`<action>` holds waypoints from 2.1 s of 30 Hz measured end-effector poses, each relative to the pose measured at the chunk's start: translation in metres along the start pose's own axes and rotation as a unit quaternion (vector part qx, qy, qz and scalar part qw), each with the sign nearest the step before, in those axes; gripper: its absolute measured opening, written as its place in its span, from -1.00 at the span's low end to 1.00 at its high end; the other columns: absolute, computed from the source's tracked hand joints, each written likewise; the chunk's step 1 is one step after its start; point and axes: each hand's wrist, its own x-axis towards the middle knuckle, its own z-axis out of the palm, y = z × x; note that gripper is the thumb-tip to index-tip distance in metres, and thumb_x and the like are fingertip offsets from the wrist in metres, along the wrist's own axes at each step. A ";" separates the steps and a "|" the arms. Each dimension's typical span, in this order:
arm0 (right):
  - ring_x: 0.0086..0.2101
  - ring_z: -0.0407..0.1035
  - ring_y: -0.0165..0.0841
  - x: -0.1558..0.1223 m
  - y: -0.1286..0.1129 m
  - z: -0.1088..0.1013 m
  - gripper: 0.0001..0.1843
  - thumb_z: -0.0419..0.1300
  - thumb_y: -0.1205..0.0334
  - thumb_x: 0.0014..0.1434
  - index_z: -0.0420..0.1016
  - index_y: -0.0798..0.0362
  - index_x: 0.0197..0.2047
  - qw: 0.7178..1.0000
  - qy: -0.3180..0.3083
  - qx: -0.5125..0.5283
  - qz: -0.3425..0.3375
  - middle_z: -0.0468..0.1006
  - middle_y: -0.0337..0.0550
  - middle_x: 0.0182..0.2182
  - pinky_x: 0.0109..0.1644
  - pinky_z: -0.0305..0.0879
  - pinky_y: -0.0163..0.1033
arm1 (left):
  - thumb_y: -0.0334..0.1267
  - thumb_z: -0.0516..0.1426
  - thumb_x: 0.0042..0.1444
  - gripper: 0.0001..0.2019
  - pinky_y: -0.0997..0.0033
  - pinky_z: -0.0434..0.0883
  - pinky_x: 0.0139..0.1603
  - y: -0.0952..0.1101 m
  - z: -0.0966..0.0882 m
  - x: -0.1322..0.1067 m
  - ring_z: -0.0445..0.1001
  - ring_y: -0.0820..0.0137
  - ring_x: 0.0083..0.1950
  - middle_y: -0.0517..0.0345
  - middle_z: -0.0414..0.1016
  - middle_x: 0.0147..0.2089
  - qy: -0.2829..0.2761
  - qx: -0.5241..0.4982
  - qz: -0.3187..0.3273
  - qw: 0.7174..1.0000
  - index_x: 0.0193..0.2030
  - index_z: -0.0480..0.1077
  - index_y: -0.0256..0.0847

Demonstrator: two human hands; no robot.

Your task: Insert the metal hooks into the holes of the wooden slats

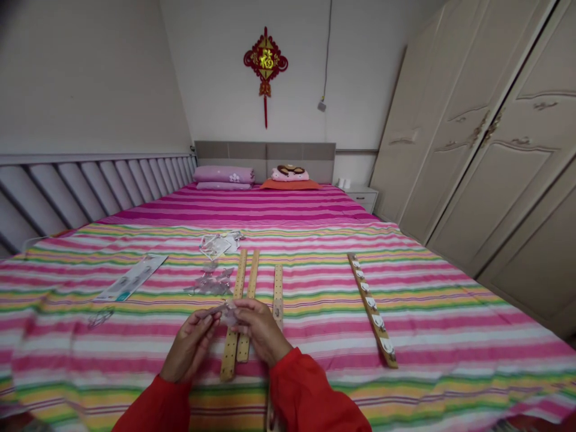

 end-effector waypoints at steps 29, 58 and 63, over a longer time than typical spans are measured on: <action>-0.43 0.37 -0.38 0.047 0.020 0.017 -0.66 0.32 0.05 -0.13 0.57 0.12 -0.32 0.989 0.042 -0.139 -0.040 0.55 -0.18 -0.47 -0.40 0.18 -0.33 | -0.17 0.34 -0.27 -0.78 0.27 0.43 -0.02 0.022 -0.035 -0.005 0.50 0.22 -0.10 -0.02 0.54 -0.24 -0.043 0.237 0.135 0.961 -0.51 0.44 -0.22; -0.61 0.28 -0.59 -0.032 -0.017 -0.072 -0.75 0.40 0.41 -0.27 0.56 0.15 -0.40 0.992 -0.065 0.016 0.105 0.49 -0.30 -0.57 -0.49 0.15 -0.46 | -0.23 0.35 -0.27 -0.67 0.26 0.45 -0.13 -0.007 0.048 0.009 0.52 0.24 -0.19 -0.05 0.56 -0.22 -0.259 0.271 -0.063 0.925 -0.27 0.53 -0.22; -0.61 0.28 -0.57 -0.015 -0.022 -0.084 -0.70 0.41 0.41 -0.28 0.55 0.15 -0.37 0.996 0.043 0.065 0.040 0.48 -0.29 -0.58 -0.48 0.19 -0.45 | -0.14 0.36 -0.31 -0.61 0.37 0.45 -0.25 -0.023 0.065 0.026 0.53 0.33 -0.28 -0.03 0.57 -0.26 -0.131 0.227 -0.122 0.957 -0.28 0.51 -0.25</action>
